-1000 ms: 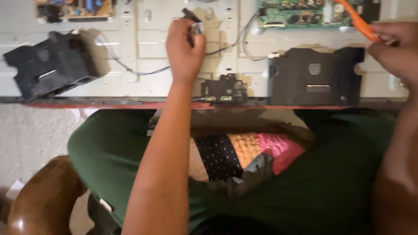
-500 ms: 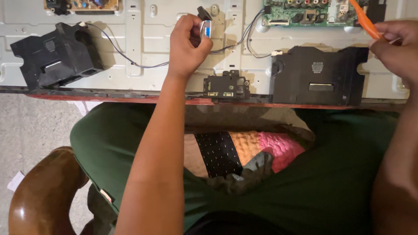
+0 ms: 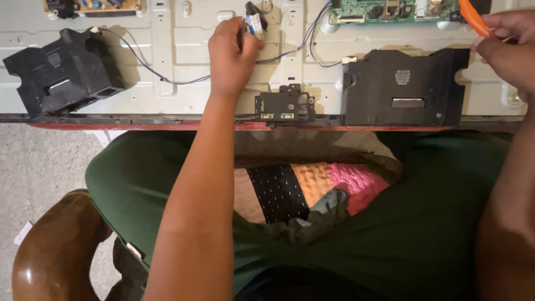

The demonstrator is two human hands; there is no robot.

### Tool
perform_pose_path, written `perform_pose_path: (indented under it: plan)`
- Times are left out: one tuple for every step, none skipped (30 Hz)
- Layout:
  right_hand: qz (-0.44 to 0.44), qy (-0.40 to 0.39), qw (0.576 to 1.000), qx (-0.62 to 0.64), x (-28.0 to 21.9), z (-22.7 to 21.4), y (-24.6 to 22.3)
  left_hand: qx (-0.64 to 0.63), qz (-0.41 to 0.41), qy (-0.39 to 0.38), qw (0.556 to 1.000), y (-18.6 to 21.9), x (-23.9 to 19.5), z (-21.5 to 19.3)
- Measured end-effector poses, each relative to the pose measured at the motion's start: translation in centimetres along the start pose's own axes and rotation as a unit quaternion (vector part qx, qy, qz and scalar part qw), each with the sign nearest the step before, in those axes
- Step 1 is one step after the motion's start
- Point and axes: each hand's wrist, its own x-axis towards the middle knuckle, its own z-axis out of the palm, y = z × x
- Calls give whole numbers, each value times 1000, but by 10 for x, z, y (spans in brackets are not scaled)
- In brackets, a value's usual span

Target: The person uses an orange plastic pry tool and a green screwdriver to manipulate wires and components inside an open television chassis. They disconnect and reconnect ribbon cables and connectors on the mainboard and power supply while seated.

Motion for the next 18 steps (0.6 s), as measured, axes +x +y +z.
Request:
perform_pose_path:
  plan:
    - [-4, 1, 1000, -7, 0, -1, -1, -25, -14, 0, 1000, 1, 0, 1]
    - [-9, 2, 1000, -15, 0, -2, -3, -51, -29, 0, 998, 1, 0, 2]
    - [-2, -4, 1000, -18, -1, -2, -4, -76, -44, -1, 996, 2, 0, 2]
    - [5, -10, 1000, -21, -2, -2, -5, -99, -62, 1, 993, 2, -1, 3]
    - [11, -16, 1000, -25, -2, -2, -5, -122, -80, 4, 989, 2, -1, 3]
    - [15, -13, 1000, -23, -1, -2, -6, -145, -97, 7, 985, 3, -1, 3]
    - [18, -11, 1000, -22, -1, -2, -6, -86, -71, 7, 994, 4, -1, 3]
    - [21, -8, 1000, -20, 0, -1, -5, -26, -44, 8, 999, 4, -2, 2]
    - [27, -11, 999, -13, 1, -1, -3, 35, -16, 8, 999, 5, -1, 1]
    - [34, -13, 999, -6, 2, -2, -1, 27, -26, 8, 999, 7, -1, 0]
    - [41, -14, 999, 2, 1, -3, 4, 19, -36, 8, 999, 8, -1, 1]
    - [16, -17, 1000, 4, 1, -5, 9, 11, -45, 8, 999, 10, -1, 2]
    - [-8, -19, 1000, 8, 0, -6, 15, 10, -49, 12, 999, 12, 0, 3]
    - [-33, -21, 999, 12, -2, -7, 22, 9, -53, 15, 998, 13, 1, 4]
    - [-58, -17, 998, -34, -1, -5, 29, 11, -59, 20, 998, 14, 1, 2]
    - [-83, -13, 993, -79, -2, -3, 36, 20, -51, 24, 998, 14, 1, 0]
    - [-87, -10, 993, -84, -1, -3, 43, 24, -45, 31, 998, 14, 0, 1]
    - [-90, -8, 992, -89, 1, -3, 50, 28, -40, 39, 998, 14, -1, 0]
